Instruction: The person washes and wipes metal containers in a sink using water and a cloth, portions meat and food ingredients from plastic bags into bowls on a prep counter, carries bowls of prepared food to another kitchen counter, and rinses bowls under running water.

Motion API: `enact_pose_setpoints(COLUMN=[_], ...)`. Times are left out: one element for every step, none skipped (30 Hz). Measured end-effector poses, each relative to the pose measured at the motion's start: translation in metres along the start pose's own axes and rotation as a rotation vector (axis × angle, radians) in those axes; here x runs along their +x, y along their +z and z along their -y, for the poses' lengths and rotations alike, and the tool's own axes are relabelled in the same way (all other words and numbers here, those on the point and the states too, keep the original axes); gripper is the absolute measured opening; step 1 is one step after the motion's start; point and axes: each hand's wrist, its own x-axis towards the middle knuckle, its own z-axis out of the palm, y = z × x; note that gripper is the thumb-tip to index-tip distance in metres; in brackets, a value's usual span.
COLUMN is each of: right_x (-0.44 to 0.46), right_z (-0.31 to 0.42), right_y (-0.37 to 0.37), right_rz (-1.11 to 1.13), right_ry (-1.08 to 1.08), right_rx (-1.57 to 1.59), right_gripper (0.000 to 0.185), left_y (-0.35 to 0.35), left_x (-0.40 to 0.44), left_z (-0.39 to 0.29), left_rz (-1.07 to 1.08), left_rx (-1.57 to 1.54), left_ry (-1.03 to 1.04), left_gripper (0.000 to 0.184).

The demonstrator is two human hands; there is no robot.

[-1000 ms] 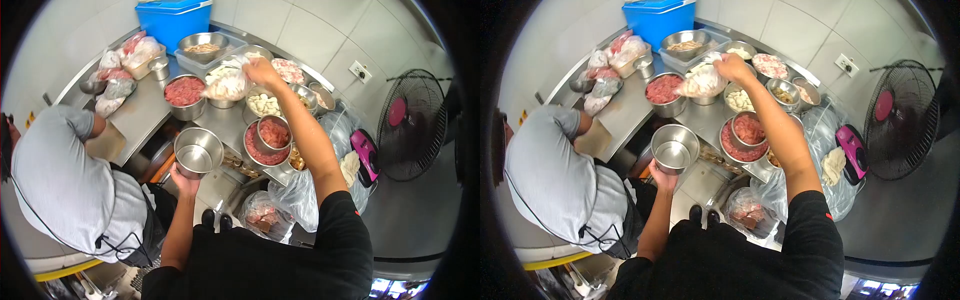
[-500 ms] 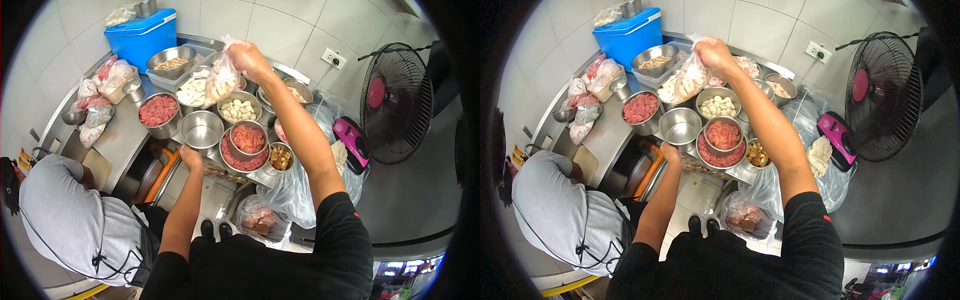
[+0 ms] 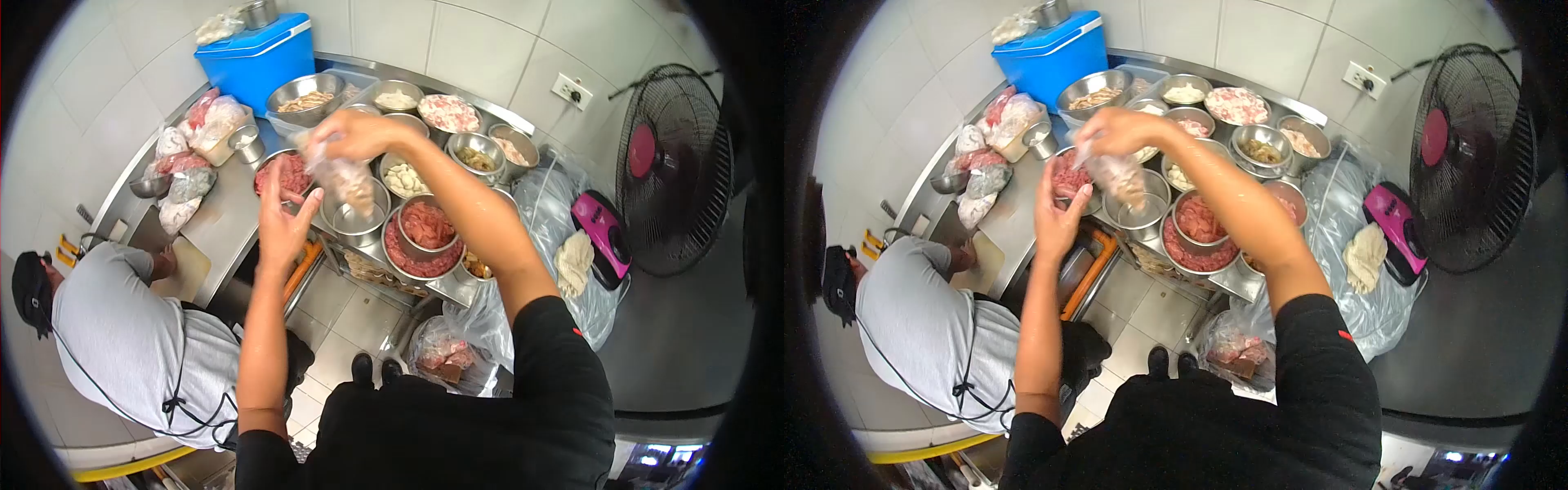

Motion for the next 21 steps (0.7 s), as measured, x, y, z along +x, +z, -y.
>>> enact_pose_setpoints(right_x=[0.005,0.011,0.018,0.025,0.029,0.029,0.027,0.025,0.023,0.020,0.017,0.013,0.007,-0.001,-0.006,-0.011,-0.013,-0.016,-0.016,-0.013,-0.010], right_z=[0.009,0.012,0.014,0.010,0.007,0.009,0.011,0.010,0.008,0.005,0.001,0.001,0.001,0.004,0.003,-0.009,-0.010,-0.008,-0.006,-0.007,-0.005], right_y=[0.009,0.021,0.034,0.049,0.063,0.075,0.087,0.100,0.112,0.124,0.135,0.143,0.151,0.157,0.160,0.166,0.169,0.171,0.174,0.175,0.174], right_rz=[0.058,0.070,0.079,0.102,0.123,0.127,0.130,0.109,0.092,0.009,-0.069,-0.100,-0.096,-0.287,-0.466,-0.433,-0.405,-0.516,-0.635,-0.723,-0.782], right_ry=[-0.026,-0.105,-0.182,-0.135,-0.087,-0.068,-0.050,-0.056,-0.063,-0.084,-0.109,-0.022,-0.014,0.040,0.086,0.019,0.010,-0.026,-0.061,-0.084,-0.045], right_rx=[-0.004,0.027,0.052,0.058,0.065,0.085,0.106,0.131,0.152,0.215,0.276,0.386,0.377,0.267,0.149,-0.027,-0.025,-0.062,-0.091,-0.129,-0.108], right_gripper=[0.024,0.023,0.023,0.022,0.021,0.021,0.020,0.021,0.021,0.021,0.021,0.025,0.025,0.029,0.033,0.038,0.038,0.038,0.038,0.036,0.029], left_y=[-0.007,-0.011,-0.017,-0.020,-0.025,-0.031,-0.037,-0.043,-0.047,-0.047,-0.046,-0.045,-0.045,-0.043,-0.042,-0.039,-0.035,-0.031,-0.029,-0.028,-0.026], left_x=[0.006,0.010,0.019,0.015,0.005,-0.003,-0.011,-0.019,-0.024,-0.029,-0.033,-0.034,-0.031,-0.028,-0.026,-0.023,-0.021,-0.016,-0.011,-0.008,-0.007], left_z=[-0.022,-0.029,-0.035,-0.029,-0.019,-0.010,0.001,0.017,0.032,0.043,0.053,0.057,0.061,0.063,0.067,0.082,0.077,0.067,0.057,0.050,0.044], left_rz=[0.075,0.103,0.184,0.186,0.189,0.202,0.216,0.221,0.221,0.233,0.155,0.074,0.071,0.061,0.044,-0.029,-0.054,-0.108,-0.159,-0.130,-0.097], left_rx=[0.110,0.077,0.312,0.321,0.331,0.335,0.341,0.375,0.409,0.396,0.355,0.313,0.300,0.198,0.088,0.020,0.015,-0.067,-0.142,-0.141,-0.140], left_ry=[0.004,0.067,0.470,0.376,0.283,0.183,0.083,0.089,0.095,0.104,0.076,0.044,0.044,-0.175,-0.395,-0.472,-0.487,-0.543,-0.594,-0.575,-0.556], left_gripper=[0.065,0.066,0.065,0.057,0.049,0.041,0.034,0.029,0.024,0.024,0.020,0.019,0.019,0.019,0.020,0.022,0.022,0.022,0.022,0.022,0.023])
